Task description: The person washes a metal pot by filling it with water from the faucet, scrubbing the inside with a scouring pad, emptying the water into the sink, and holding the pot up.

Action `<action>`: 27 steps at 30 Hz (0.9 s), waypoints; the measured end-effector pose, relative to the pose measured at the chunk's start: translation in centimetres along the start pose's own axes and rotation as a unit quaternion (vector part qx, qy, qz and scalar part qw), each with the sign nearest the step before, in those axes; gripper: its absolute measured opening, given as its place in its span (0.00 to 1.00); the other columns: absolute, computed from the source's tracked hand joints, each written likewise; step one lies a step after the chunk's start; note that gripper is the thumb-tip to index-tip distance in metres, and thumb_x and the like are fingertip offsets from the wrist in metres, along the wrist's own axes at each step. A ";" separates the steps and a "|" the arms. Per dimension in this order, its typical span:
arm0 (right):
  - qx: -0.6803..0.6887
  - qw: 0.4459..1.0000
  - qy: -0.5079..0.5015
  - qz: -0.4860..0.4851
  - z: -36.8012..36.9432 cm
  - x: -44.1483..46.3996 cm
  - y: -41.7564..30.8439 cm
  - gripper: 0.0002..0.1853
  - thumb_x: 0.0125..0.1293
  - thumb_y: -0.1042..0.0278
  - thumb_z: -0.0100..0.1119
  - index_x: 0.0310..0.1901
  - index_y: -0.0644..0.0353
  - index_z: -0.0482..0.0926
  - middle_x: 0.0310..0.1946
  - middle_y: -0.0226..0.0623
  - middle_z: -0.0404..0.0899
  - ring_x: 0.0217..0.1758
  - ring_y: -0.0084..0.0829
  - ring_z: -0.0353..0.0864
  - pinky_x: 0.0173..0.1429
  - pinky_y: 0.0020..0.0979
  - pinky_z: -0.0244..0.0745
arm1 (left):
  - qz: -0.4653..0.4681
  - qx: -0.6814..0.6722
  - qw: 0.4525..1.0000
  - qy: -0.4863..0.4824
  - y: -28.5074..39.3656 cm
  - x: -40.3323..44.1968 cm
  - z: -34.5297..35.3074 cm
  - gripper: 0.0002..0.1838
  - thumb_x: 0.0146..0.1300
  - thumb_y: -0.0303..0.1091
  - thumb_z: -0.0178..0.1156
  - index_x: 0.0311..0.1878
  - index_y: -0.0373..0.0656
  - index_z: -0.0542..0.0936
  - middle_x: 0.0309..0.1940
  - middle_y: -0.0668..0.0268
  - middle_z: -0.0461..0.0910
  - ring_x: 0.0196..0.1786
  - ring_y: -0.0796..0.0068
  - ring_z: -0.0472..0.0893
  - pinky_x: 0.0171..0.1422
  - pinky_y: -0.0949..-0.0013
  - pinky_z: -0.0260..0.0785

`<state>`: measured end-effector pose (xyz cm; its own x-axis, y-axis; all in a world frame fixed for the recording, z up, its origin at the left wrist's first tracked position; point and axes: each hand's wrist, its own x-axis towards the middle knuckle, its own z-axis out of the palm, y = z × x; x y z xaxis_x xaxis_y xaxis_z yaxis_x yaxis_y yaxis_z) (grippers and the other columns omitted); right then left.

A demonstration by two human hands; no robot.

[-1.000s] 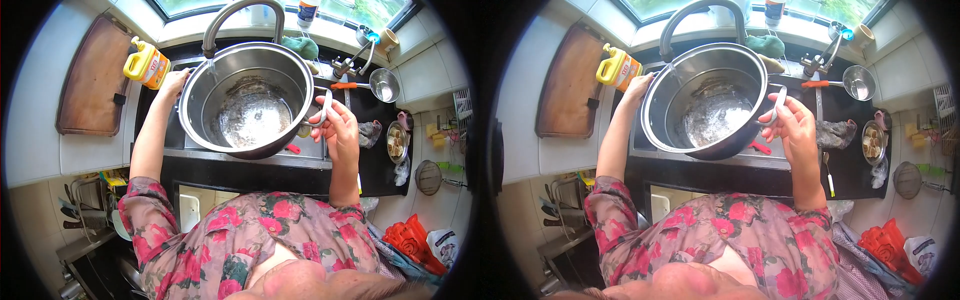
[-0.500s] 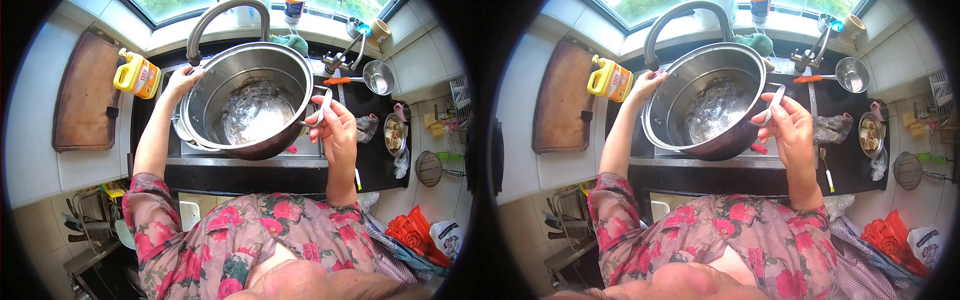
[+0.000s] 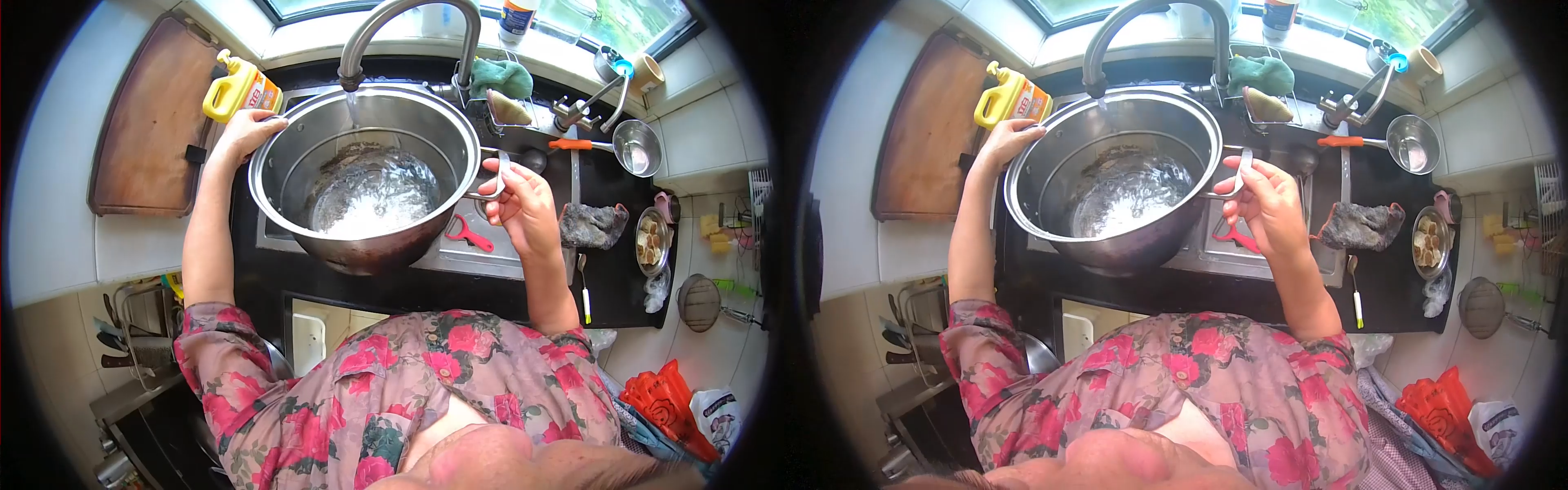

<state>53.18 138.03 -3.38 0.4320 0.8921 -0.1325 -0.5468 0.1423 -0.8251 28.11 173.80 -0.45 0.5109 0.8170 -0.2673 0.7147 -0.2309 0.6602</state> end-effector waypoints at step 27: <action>-0.252 0.966 0.013 0.064 -1.1 12.0 9.0 0.13 0.69 0.66 0.49 0.43 0.69 0.76 0.29 0.36 0.79 0.25 0.25 0.80 0.26 0.22 0.75 | 0.061 -0.461 0.875 0.136 -2.7 -13.0 -2.8 0.10 0.69 0.33 0.55 0.44 0.35 0.78 0.15 0.78 0.59 0.18 0.87 0.56 0.24 0.78 0.50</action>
<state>54.27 149.47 -12.98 0.4061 0.8762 -0.2594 -0.1812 -0.2010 -0.9627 18.22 165.27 3.21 0.3351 0.9402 -0.0617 -0.0902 0.0972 0.9912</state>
